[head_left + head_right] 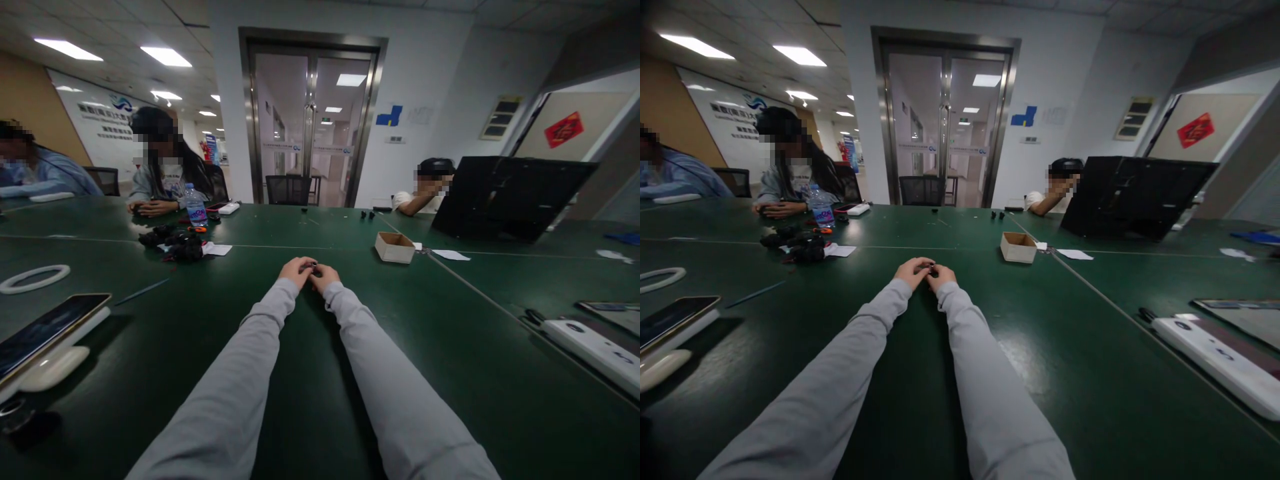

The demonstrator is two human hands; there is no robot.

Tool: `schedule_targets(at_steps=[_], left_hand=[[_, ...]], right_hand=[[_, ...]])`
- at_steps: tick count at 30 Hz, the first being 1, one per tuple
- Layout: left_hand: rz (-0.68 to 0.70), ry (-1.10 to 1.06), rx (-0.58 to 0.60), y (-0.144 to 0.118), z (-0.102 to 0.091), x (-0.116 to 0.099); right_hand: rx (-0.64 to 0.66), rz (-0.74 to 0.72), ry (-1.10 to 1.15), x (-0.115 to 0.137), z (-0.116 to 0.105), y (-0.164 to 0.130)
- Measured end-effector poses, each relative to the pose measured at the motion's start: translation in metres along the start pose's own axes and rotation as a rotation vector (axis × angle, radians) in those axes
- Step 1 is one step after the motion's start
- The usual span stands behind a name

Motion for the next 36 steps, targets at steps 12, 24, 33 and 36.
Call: schedule_targets(at_steps=[12,24,33,36], left_hand=[[-0.148,-0.137,-0.044,-0.005,-0.003,0.034],[-0.29,-0.171,-0.071,-0.004,-0.001,0.041],[-0.294,-0.122,-0.07,-0.005,-0.005,0.037],[-0.283,-0.076,-0.055,-0.005,-0.006,0.037]], right_hand=[[-0.098,-0.076,-0.162,0.005,-0.002,0.001],[0.074,0.287,0.736,-0.005,0.001,0.003],[0.056,0.302,0.929,-0.019,0.004,0.008],[0.067,0.276,0.996,-0.024,0.004,0.01]])
Point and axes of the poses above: each hand's wrist, its own y-axis towards the middle knuckle, its own z-axis out of the palm, x = y × z, the point moved 3 cm from there along y, towards the middle knuckle, and after that the axes turned 8 degrees about -x, right-handed, at the moved point
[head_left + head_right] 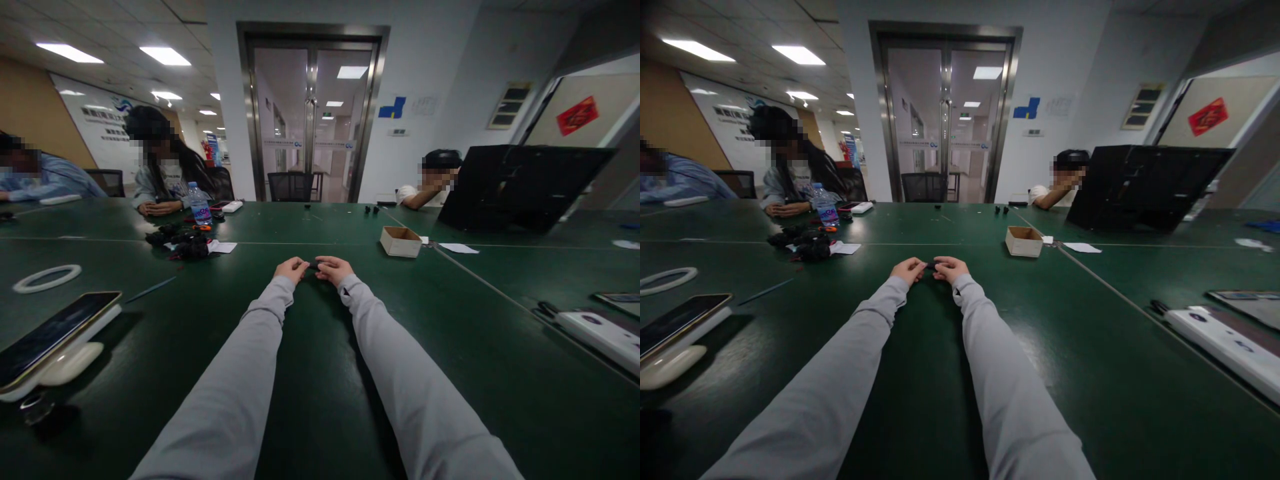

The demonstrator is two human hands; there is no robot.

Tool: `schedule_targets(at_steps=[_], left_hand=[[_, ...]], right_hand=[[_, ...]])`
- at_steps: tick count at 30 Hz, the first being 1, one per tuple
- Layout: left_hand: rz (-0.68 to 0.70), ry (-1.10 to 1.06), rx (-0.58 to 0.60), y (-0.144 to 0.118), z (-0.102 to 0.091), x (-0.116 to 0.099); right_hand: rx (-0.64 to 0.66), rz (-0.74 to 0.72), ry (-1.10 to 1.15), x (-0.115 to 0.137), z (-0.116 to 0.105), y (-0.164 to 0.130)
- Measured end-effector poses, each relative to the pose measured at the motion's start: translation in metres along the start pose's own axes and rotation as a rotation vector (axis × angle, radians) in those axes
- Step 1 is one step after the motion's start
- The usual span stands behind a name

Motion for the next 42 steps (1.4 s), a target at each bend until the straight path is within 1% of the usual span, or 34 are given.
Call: schedule_targets(at_steps=[3,9,17,20,23,26,29,32,34,37,42], left_hand=[[0.002,0.025,0.003,-0.0003,-0.0007,-0.0013],[-0.045,0.008,0.009,-0.0027,-0.0033,-0.006],[-0.03,0.152,0.003,-0.0034,-0.008,-0.0063],[-0.006,0.097,0.007,-0.0039,-0.0056,-0.0063],[0.025,-0.01,0.016,-0.0033,-0.0019,-0.0059],[-0.006,-0.075,0.041,-0.0016,0.0003,-0.0041],[-0.051,-0.015,0.079,-0.0006,0.0007,-0.0023],[0.009,0.035,0.061,-0.0012,-0.0004,-0.0035],[0.038,-0.042,0.026,-0.0022,-0.0011,-0.0042],[0.007,-0.166,0.011,-0.0028,-0.0006,-0.0029],[0.016,-0.207,0.012,0.0016,0.0001,-0.0012]], right_hand=[[0.037,-0.003,0.046,-0.0006,-0.0018,0.0005],[0.071,0.011,0.088,-0.0002,-0.0018,-0.0011],[0.084,0.06,0.107,0.0049,0.0002,-0.0064],[0.072,0.083,0.1,0.007,0.0005,-0.0087],[0.018,0.085,0.093,0.0068,-0.0005,-0.0078],[-0.025,0.077,0.099,0.0056,-0.001,-0.0053],[-0.016,0.091,0.082,0.0043,-0.0002,-0.0041],[-0.002,0.098,0.08,0.0042,0.0,-0.0043],[-0.001,0.09,0.093,0.0046,-0.0004,-0.0045],[0.006,0.09,0.08,0.0047,-0.0006,-0.0049],[0.025,0.096,0.054,0.0055,-0.0001,-0.0057]])
Point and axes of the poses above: each hand's wrist, its own y-axis towards the middle knuckle, its own z-axis out of the palm, x = y × z, the point moved 3 cm from there along y, towards the middle knuckle, and after that the axes turned 8 degrees about -x, right-handed, at the moved point
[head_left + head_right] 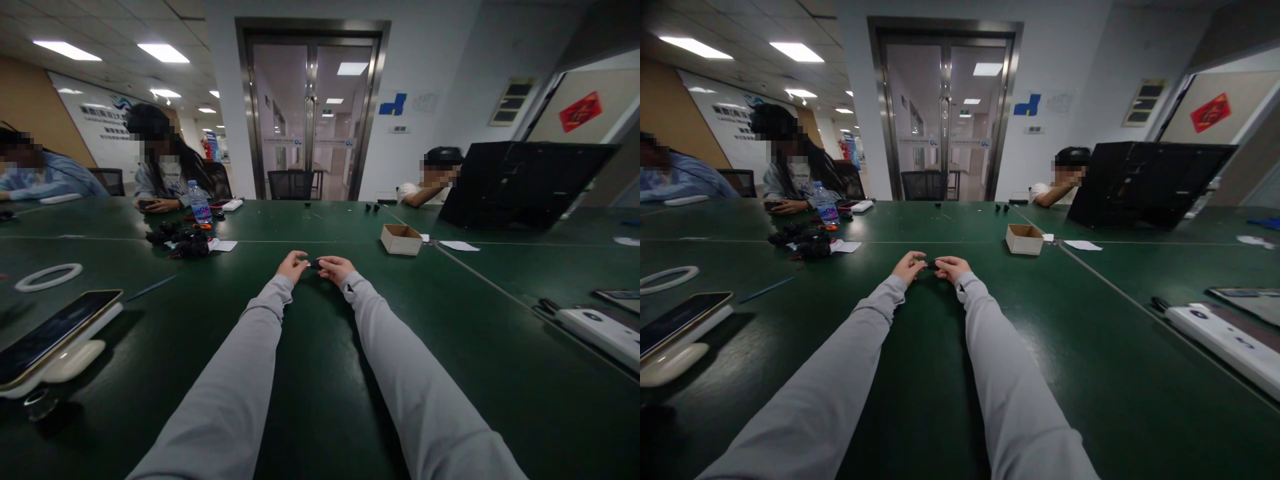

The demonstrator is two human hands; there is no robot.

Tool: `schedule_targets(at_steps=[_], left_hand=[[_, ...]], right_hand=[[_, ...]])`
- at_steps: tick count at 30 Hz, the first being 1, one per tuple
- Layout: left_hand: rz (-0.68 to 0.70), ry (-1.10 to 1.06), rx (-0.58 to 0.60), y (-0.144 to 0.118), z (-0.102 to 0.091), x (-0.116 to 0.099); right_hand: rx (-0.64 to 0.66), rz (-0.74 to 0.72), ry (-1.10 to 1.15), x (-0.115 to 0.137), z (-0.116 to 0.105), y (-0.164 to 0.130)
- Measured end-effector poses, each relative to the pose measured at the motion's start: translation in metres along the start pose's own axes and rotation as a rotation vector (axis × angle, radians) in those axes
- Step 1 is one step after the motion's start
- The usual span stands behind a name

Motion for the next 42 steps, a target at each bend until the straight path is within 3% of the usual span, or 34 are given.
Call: schedule_targets(at_steps=[4,8,12,17,22,27,32,42], left_hand=[[-0.088,0.049,0.055,0.0025,0.0003,0.0027],[-0.012,0.075,0.077,0.0006,-0.0004,-0.0025],[-0.103,0.05,0.077,-0.0004,-0.0012,-0.0015],[-0.054,0.036,0.101,-0.0005,-0.0003,-0.0036],[-0.13,0.04,0.136,-0.0036,-0.0007,-0.0049],[-0.013,-0.031,0.124,-0.0051,-0.0015,-0.0065],[-0.098,-0.007,0.168,-0.0046,0.0004,-0.0043],[-0.051,-0.06,0.176,-0.0068,-0.0009,-0.0069]], right_hand=[[0.01,0.001,-0.005,-0.0002,-0.0003,0.0003],[0.009,-0.009,-0.006,-0.0014,-0.0014,0.0017],[0.013,-0.008,-0.001,-0.0027,-0.0015,0.0024],[0.001,-0.007,0.003,-0.002,-0.001,0.0014],[0.006,0.004,0.003,-0.0018,-0.0009,0.0016],[0.012,0.001,0.005,-0.0021,-0.0012,0.0016],[0.016,-0.006,-0.005,-0.0022,-0.0011,0.0014],[0.034,-0.002,-0.011,-0.0016,-0.0005,0.0004]])
Point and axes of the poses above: each hand's wrist, its own y-axis towards the middle knuckle, its own z-axis out of the palm, x = y × z, the point moved 3 cm from there along y, towards the middle knuckle, and after that the axes turned 8 degrees about -x, right-handed, at the moved point
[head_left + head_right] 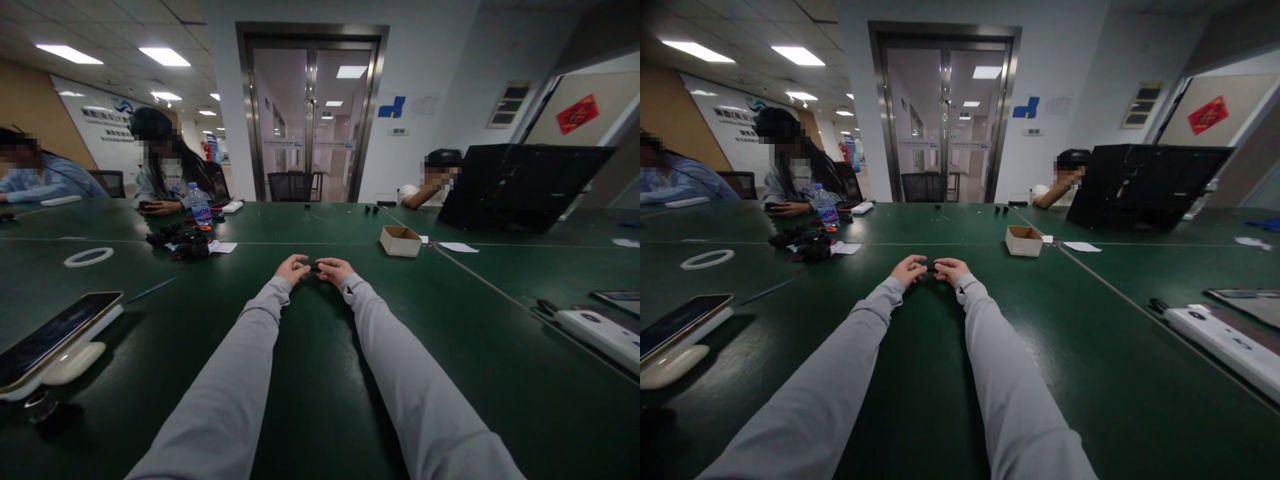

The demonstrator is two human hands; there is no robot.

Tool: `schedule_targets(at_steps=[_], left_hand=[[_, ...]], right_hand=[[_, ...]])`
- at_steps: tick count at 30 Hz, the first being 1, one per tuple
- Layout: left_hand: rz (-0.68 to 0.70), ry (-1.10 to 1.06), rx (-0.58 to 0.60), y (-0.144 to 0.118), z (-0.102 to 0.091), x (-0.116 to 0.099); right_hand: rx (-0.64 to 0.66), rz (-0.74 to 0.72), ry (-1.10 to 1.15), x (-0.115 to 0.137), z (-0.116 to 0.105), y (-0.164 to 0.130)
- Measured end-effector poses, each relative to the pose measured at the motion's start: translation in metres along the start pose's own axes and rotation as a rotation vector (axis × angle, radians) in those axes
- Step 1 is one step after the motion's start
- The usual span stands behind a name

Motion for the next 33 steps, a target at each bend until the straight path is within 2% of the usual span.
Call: schedule_targets(at_steps=[3,6,15,18,26,30,33], left_hand=[[-0.041,0.003,-0.026,0.0003,0.0009,0.0004],[-0.022,-0.005,-0.071,0.0002,0.0002,-0.0011],[-0.069,0.02,0.006,0.0002,-0.001,-0.0055],[-0.108,0.028,-0.003,0.0008,-0.001,-0.0052],[-0.095,0.029,-0.007,0.0033,-0.0026,-0.0011],[-0.041,0.01,-0.017,0.0017,-0.0037,-0.004],[-0.071,0.026,0.016,-0.0004,-0.0021,-0.0054]], right_hand=[[0.012,0.002,-0.008,0.0001,0.0002,-0.0008],[0.028,0.001,-0.016,0.0001,0.0003,-0.001],[0.039,0.005,-0.018,0.0008,0.0011,-0.0007],[0.033,0.009,-0.011,0.0017,0.0014,-0.0018],[0.025,0.014,0.007,0.0039,0.0031,-0.0046],[0.022,0.018,0.009,0.0032,0.0026,-0.0037],[0.01,0.019,0.017,0.0026,0.0017,-0.0027]])
Point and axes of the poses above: each hand's wrist, its own y-axis towards the middle knuckle, its own z-axis out of the palm, x = y × z, the point moved 3 cm from there along y, towards the middle knuckle, and after that the axes turned 8 degrees about -x, right-handed, at the moved point
